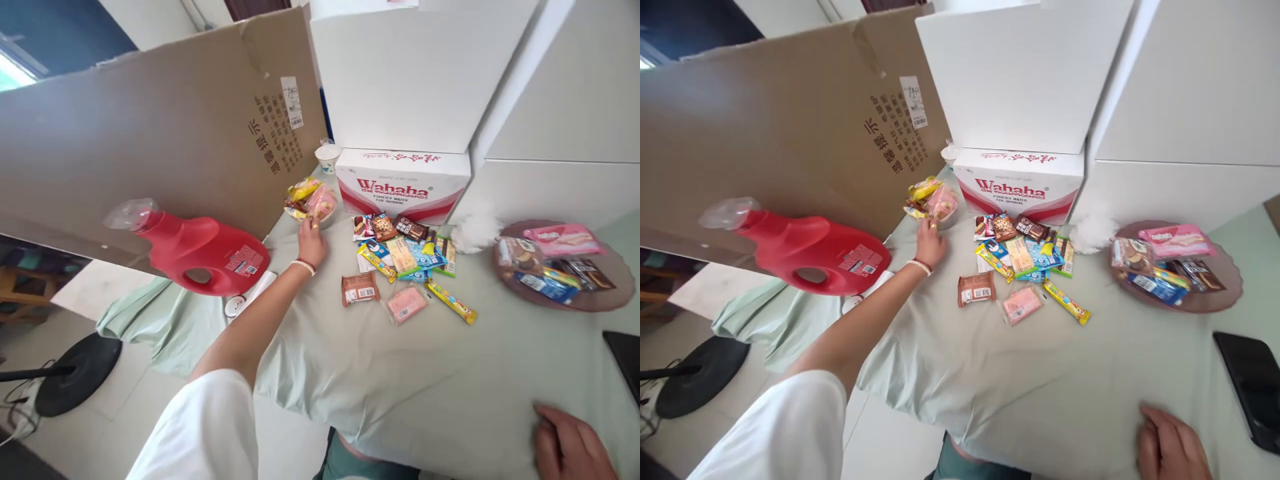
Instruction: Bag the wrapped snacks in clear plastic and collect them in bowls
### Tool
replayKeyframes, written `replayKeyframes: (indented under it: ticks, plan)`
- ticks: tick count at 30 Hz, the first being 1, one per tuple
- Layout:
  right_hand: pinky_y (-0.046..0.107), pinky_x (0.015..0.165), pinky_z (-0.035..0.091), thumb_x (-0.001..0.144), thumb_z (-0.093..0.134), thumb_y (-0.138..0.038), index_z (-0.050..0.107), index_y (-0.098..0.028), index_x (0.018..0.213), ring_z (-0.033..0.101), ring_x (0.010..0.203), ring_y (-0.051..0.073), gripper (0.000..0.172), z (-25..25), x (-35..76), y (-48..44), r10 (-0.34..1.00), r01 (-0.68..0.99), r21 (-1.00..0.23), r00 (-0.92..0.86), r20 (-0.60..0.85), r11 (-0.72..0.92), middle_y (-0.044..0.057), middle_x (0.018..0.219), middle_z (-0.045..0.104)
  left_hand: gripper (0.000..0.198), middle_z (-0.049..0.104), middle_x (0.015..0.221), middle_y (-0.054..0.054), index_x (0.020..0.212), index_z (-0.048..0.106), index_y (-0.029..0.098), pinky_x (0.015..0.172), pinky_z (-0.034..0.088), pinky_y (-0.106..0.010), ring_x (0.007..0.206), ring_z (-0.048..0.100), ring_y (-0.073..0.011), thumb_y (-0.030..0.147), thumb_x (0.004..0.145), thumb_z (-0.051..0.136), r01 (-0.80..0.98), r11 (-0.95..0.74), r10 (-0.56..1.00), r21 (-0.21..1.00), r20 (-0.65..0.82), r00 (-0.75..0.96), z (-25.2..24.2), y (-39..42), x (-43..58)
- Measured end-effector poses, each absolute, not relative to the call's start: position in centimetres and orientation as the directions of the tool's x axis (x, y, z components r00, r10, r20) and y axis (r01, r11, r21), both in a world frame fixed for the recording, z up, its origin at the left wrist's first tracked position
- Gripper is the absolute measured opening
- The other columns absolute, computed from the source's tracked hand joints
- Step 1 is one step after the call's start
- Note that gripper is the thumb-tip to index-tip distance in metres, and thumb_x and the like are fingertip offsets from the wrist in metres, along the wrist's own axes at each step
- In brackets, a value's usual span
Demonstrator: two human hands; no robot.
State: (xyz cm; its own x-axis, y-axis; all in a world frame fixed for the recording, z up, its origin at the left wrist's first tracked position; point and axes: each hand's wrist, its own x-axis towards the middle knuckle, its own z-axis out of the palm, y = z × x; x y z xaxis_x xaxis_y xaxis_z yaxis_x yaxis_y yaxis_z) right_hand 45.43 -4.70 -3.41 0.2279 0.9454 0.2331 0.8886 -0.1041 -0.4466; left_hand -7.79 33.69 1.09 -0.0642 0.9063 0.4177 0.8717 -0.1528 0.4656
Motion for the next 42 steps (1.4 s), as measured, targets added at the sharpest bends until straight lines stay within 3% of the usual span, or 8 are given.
replayKeyframes:
  ticks: [6, 15, 21, 25, 28, 31, 37, 42]
  plan:
    - [0.055, 0.087, 0.061, 0.088, 0.053, -0.034, 0.068, -0.031, 0.102, 0.071, 0.091, 0.034, 0.02, -1.6, 43.6, -4.1, 0.935, 0.883, -0.467, 0.201, 0.292, -0.044, 0.011, 0.098, 0.071, 0.057, 0.056, 0.129, -0.021, 0.138, 0.057, 0.01, 0.112, 0.048, -0.057, 0.127, 0.057, -0.0369, 0.02, 0.082, 0.056, 0.921, -0.175, 0.897, 0.348, 0.443, 0.003, 1.4, 21.8, -9.0]
    - [0.041, 0.083, 0.059, 0.094, 0.047, -0.029, 0.071, -0.025, 0.096, 0.072, 0.09, 0.025, 0.024, 1.3, 42.9, -0.7, 0.958, 0.835, -0.548, 0.191, 0.212, -0.045, 0.009, 0.099, 0.073, 0.071, 0.04, 0.162, -0.019, 0.161, 0.04, 0.027, 0.091, 0.063, -0.046, 0.132, 0.06, -0.0341, 0.025, 0.093, 0.059, 0.87, -0.13, 0.893, 0.476, 0.438, -0.106, 1.5, 5.5, -6.1]
    - [0.04, 0.093, 0.051, 0.097, 0.044, -0.025, 0.071, -0.02, 0.108, 0.067, 0.105, 0.027, 0.03, 8.9, 40.4, 14.2, 0.921, 0.911, -0.404, 0.082, 0.382, 0.086, 0.013, 0.111, 0.072, 0.033, 0.07, 0.114, -0.012, 0.123, 0.067, 0.025, 0.095, 0.057, -0.05, 0.106, 0.067, -0.0311, 0.017, 0.093, 0.058, 0.919, -0.192, 0.866, 0.345, 0.499, -0.007, -1.2, 0.4, -3.0]
    - [0.043, 0.099, 0.044, 0.102, 0.04, -0.025, 0.069, -0.015, 0.114, 0.062, 0.11, 0.03, 0.033, 11.9, 39.3, 25.8, 0.902, 0.928, -0.363, 0.22, 0.372, -0.077, 0.019, 0.116, 0.071, 0.028, 0.073, 0.106, -0.01, 0.114, 0.067, 0.024, 0.09, 0.056, -0.047, 0.098, 0.067, -0.0297, 0.012, 0.09, 0.059, 0.931, -0.215, 0.838, 0.295, 0.544, 0.022, -1.4, 0.8, -2.6]
    - [0.042, 0.096, 0.043, 0.099, 0.059, -0.038, 0.068, -0.012, 0.107, 0.061, 0.104, 0.028, 0.028, 12.1, 39.1, 31.6, 0.881, 0.822, -0.51, 0.415, 0.228, -0.255, 0.018, 0.107, 0.071, 0.03, 0.074, 0.107, -0.009, 0.113, 0.068, 0.024, 0.091, 0.055, -0.046, 0.1, 0.068, -0.0292, 0.009, 0.089, 0.058, 0.924, -0.223, 0.831, 0.309, 0.556, 0.014, -1.1, 0.8, -2.6]
    - [0.036, 0.09, 0.041, 0.084, 0.078, -0.03, 0.066, -0.016, 0.081, 0.057, 0.092, 0.021, 0.019, 11.9, 39.3, 34.4, 0.855, 0.599, -0.743, 0.514, 0.072, -0.298, 0.008, 0.082, 0.067, 0.03, 0.075, 0.107, -0.009, 0.112, 0.069, 0.023, 0.092, 0.055, -0.045, 0.101, 0.068, -0.0285, 0.007, 0.088, 0.059, 0.917, -0.23, 0.822, 0.325, 0.569, 0.005, -1.2, 0.5, -2.6]
    - [0.026, 0.066, 0.041, 0.091, 0.069, -0.034, 0.053, -0.024, 0.075, 0.046, 0.069, 0.013, 0.025, 13.9, 40.0, 32.1, 0.817, 0.401, -0.907, 0.563, 0.129, -0.133, -0.003, 0.067, 0.052, 0.027, 0.076, 0.104, -0.008, 0.108, 0.069, 0.021, 0.093, 0.055, -0.041, 0.099, 0.068, -0.0254, 0.005, 0.089, 0.06, 0.903, -0.246, 0.807, 0.353, 0.59, -0.011, -1.9, 0.2, -2.8]
    - [0.023, 0.045, 0.032, 0.079, 0.076, -0.045, 0.054, -0.024, 0.084, 0.041, 0.051, 0.009, 0.03, 12.8, 37.9, 21.3, 0.914, 0.063, -0.998, 0.405, 0.023, -0.003, -0.006, 0.066, 0.05, 0.012, 0.073, 0.099, -0.009, 0.102, 0.069, 0.021, 0.082, 0.056, -0.039, 0.091, 0.068, -0.023, 0.029, 0.097, 0.061, 0.714, -0.119, 0.873, 0.69, 0.415, -0.256, -0.3, 0.4, -1.8]
